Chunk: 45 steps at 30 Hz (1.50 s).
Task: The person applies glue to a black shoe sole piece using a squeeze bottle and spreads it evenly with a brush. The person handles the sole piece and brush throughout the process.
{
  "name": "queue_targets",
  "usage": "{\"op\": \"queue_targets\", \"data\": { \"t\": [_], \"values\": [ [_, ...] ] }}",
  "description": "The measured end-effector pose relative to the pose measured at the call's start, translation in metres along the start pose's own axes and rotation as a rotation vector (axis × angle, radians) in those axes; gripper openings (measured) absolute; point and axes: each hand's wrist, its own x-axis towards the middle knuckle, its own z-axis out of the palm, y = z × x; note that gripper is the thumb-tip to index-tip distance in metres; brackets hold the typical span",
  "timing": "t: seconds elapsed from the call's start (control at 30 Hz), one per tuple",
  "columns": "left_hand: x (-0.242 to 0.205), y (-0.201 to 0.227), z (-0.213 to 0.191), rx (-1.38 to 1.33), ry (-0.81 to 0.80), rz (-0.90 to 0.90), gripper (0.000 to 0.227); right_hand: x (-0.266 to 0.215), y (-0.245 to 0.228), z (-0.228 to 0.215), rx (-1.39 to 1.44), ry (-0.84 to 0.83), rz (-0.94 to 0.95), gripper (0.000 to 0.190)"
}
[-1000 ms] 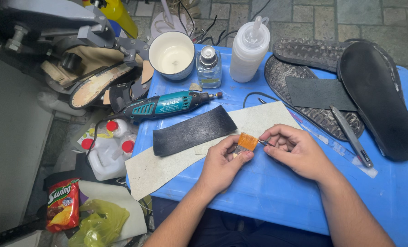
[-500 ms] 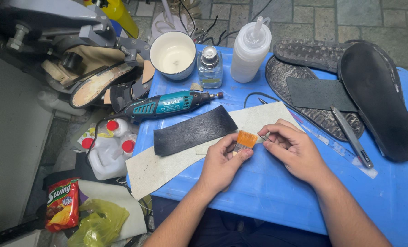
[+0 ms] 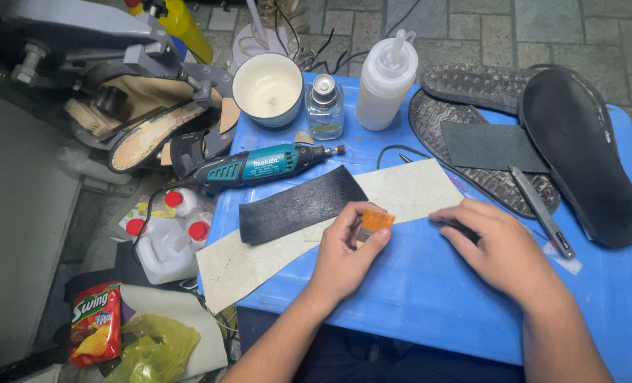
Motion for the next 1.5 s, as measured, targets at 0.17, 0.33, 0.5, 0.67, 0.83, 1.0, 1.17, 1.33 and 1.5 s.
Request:
{"op": "queue_targets", "data": {
  "t": [0.17, 0.33, 0.5, 0.67, 0.83, 1.0, 1.17, 1.33, 1.5],
  "values": [
    [-0.006, 0.015, 0.008, -0.098, -0.035, -0.141, 0.029, -0.025, 0.002, -0.008, -0.093, 0.072, 0.054, 0.026],
    [-0.002, 0.020, 0.020, -0.323, -0.067, -0.283, 0.031, -0.049, -0.004, 0.006, -0.122, 0.260, -0.128, 0.058],
    [-0.004, 0.018, 0.024, -0.281, -0.029, -0.347, 0.040, -0.061, -0.004, 0.031, 0.551, -0.170, -0.074, 0.086],
    [-0.010, 0.020, 0.018, 0.171, -0.004, 0.055, 0.027, -0.060, 0.001, 0.048, 0.925, -0.189, -0.148, 0.075],
    [-0.009, 0.025, 0.017, 0.214, 0.025, 0.117, 0.024, -0.055, 0.000, 0.073, 0.961, -0.155, 0.255, 0.037],
    [0.007, 0.026, 0.014, -0.042, 0.006, -0.138, 0.036, -0.056, 0.001, 0.079, 0.928, -0.097, 0.176, 0.030],
    [0.013, 0.027, 0.012, 0.416, -0.108, 0.136, 0.033, -0.054, -0.004, 0.083, 0.968, -0.036, 0.181, 0.026],
    [0.014, 0.020, 0.012, 0.376, -0.204, 0.162, 0.021, -0.059, 0.002, 0.087, 0.904, -0.015, 0.189, 0.025],
    [0.010, 0.010, 0.009, -0.218, -0.366, -0.112, 0.022, -0.066, 0.013, 0.091, 1.059, -0.028, 0.080, 0.028]
  ]
}}
